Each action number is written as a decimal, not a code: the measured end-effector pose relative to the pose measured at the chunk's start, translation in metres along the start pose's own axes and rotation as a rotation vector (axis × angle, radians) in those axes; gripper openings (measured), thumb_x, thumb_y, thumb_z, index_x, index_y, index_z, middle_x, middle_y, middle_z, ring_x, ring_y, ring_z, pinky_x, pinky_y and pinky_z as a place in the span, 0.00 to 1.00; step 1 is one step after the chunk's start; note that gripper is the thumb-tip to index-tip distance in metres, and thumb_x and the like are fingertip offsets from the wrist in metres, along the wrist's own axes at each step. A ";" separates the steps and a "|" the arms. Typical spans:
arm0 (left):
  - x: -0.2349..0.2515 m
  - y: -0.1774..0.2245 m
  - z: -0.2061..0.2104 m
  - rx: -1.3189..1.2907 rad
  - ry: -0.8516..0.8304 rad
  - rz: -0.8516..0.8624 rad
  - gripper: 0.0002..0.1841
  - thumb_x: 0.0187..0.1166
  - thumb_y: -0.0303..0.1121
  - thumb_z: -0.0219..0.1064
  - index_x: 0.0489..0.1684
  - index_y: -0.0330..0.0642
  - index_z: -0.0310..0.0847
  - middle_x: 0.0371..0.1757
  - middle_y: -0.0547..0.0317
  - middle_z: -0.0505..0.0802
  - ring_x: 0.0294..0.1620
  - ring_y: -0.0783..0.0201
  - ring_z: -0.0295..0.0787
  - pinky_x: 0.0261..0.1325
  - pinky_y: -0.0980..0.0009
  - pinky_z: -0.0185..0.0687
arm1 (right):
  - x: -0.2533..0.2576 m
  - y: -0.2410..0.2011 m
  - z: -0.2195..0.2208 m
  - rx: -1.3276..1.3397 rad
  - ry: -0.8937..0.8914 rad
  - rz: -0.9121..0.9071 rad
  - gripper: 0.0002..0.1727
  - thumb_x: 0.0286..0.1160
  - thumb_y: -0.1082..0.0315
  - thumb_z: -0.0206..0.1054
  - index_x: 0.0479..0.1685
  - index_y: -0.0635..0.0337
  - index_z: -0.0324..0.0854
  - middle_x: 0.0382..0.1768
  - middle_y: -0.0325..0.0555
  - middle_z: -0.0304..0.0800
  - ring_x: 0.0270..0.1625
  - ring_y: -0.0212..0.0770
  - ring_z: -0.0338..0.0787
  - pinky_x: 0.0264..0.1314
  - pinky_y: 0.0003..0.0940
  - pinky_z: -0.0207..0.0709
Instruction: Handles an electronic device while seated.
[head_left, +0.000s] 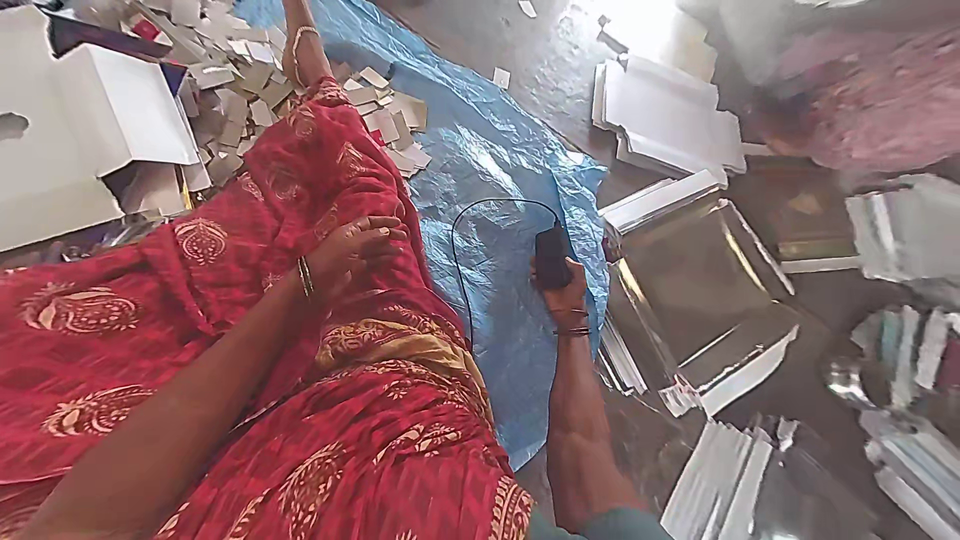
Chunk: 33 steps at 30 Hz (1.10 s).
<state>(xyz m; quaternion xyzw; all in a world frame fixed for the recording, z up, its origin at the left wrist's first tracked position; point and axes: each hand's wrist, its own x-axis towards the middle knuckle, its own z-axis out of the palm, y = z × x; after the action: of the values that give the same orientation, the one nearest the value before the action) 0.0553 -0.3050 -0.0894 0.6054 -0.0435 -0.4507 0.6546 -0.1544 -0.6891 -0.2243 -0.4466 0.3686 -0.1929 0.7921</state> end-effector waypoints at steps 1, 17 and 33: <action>-0.001 0.000 0.000 -0.004 0.003 0.002 0.19 0.94 0.35 0.49 0.77 0.41 0.69 0.62 0.56 0.91 0.55 0.64 0.92 0.61 0.67 0.87 | 0.000 0.000 0.000 -0.112 0.049 -0.045 0.21 0.89 0.55 0.50 0.71 0.54 0.72 0.51 0.49 0.89 0.44 0.42 0.91 0.44 0.38 0.87; -0.007 -0.010 -0.001 -0.006 0.001 0.023 0.19 0.94 0.34 0.47 0.77 0.38 0.68 0.63 0.53 0.90 0.57 0.65 0.92 0.63 0.69 0.85 | -0.018 0.026 0.005 -1.272 0.293 -0.442 0.53 0.64 0.63 0.81 0.91 0.69 0.53 0.82 0.72 0.68 0.84 0.65 0.70 0.87 0.59 0.59; -0.009 -0.016 -0.004 -0.066 0.002 0.008 0.18 0.94 0.32 0.47 0.77 0.39 0.69 0.62 0.54 0.91 0.58 0.65 0.91 0.65 0.68 0.84 | -0.004 0.033 0.010 -1.402 0.270 -0.412 0.54 0.61 0.60 0.80 0.89 0.71 0.56 0.80 0.77 0.68 0.84 0.71 0.67 0.88 0.64 0.54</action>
<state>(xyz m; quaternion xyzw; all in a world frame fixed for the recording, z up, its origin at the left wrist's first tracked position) 0.0439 -0.2940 -0.0994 0.5837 -0.0302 -0.4488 0.6760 -0.1500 -0.6636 -0.2471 -0.8799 0.4080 -0.1104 0.2169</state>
